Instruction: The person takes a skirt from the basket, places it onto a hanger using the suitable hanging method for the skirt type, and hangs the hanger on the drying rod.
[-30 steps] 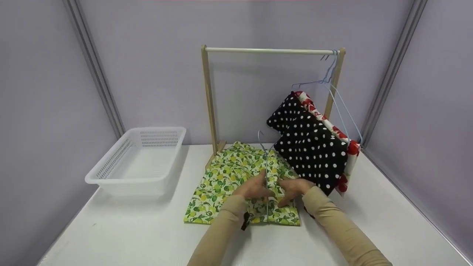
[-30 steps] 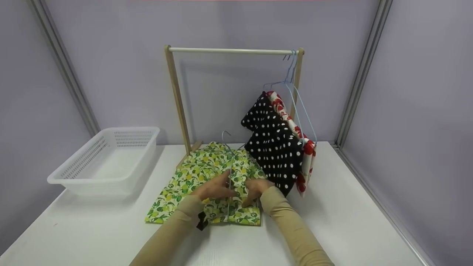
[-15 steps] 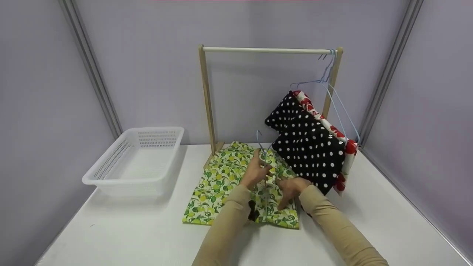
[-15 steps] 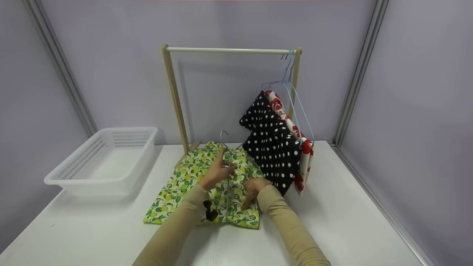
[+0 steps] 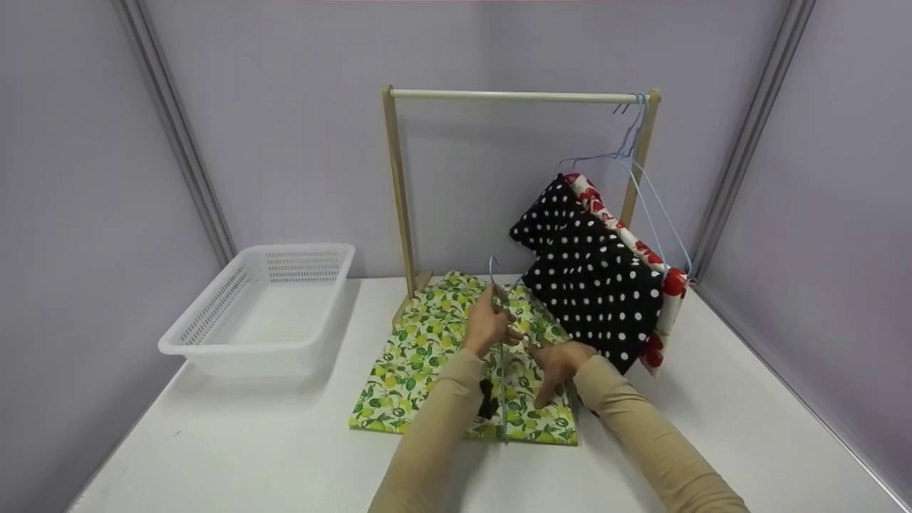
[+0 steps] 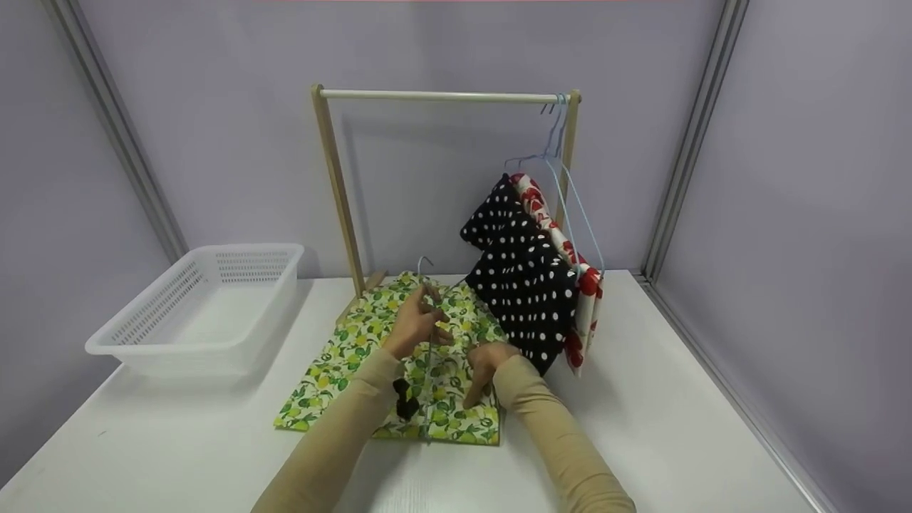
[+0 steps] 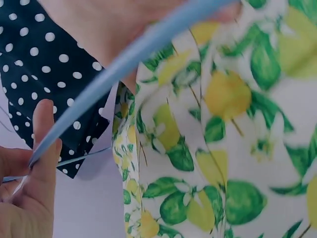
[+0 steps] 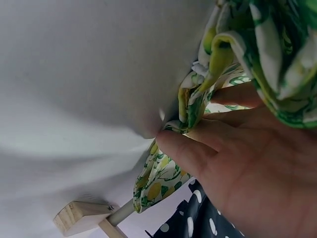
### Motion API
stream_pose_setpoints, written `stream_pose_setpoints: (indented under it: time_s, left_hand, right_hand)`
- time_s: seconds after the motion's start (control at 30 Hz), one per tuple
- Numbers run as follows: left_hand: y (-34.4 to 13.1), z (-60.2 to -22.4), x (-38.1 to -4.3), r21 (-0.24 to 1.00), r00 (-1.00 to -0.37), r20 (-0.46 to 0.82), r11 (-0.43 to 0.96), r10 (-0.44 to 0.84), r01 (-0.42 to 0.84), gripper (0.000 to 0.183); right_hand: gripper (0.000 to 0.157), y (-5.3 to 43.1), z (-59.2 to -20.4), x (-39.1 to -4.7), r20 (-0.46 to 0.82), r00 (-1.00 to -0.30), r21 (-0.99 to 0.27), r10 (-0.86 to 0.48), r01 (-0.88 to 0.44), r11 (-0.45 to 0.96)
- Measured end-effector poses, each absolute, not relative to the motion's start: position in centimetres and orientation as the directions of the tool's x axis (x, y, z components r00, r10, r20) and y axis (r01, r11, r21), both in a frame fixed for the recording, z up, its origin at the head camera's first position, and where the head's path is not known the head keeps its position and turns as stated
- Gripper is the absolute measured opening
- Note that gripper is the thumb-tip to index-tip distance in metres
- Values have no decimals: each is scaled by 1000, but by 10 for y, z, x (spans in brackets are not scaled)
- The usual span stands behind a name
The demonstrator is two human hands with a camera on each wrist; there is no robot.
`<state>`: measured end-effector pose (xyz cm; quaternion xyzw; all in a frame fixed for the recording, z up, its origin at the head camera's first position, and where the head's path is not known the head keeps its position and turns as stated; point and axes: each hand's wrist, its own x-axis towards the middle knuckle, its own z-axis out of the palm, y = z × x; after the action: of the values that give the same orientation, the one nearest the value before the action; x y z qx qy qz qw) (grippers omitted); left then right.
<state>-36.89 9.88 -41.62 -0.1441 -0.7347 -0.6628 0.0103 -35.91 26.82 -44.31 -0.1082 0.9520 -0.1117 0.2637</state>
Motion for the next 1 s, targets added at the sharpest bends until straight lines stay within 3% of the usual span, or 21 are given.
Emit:
stream_pose_setpoints:
  time_s: [0.2,0.57,0.83,1.0]
  left_hand:
    - [93,-412,-367,942,-959,238,203,155,267,22]
    - [71,-409,-371,922,-968,247,297,41,248,21]
    - [62,-403,-369,895,-962,229,357,149,268,18]
    - [60,-404,-366,897,-962,221,353,163,266,14]
  right_hand:
    - [129,272,-440,-357,-464,-846,-207,-262,-184,961]
    - [123,271,-439,-355,-459,-834,-53,-306,-318,947]
    - [126,271,-440,-356,-466,-828,33,-310,-367,930]
    - [127,272,-442,-360,-467,-832,-37,-301,-322,946]
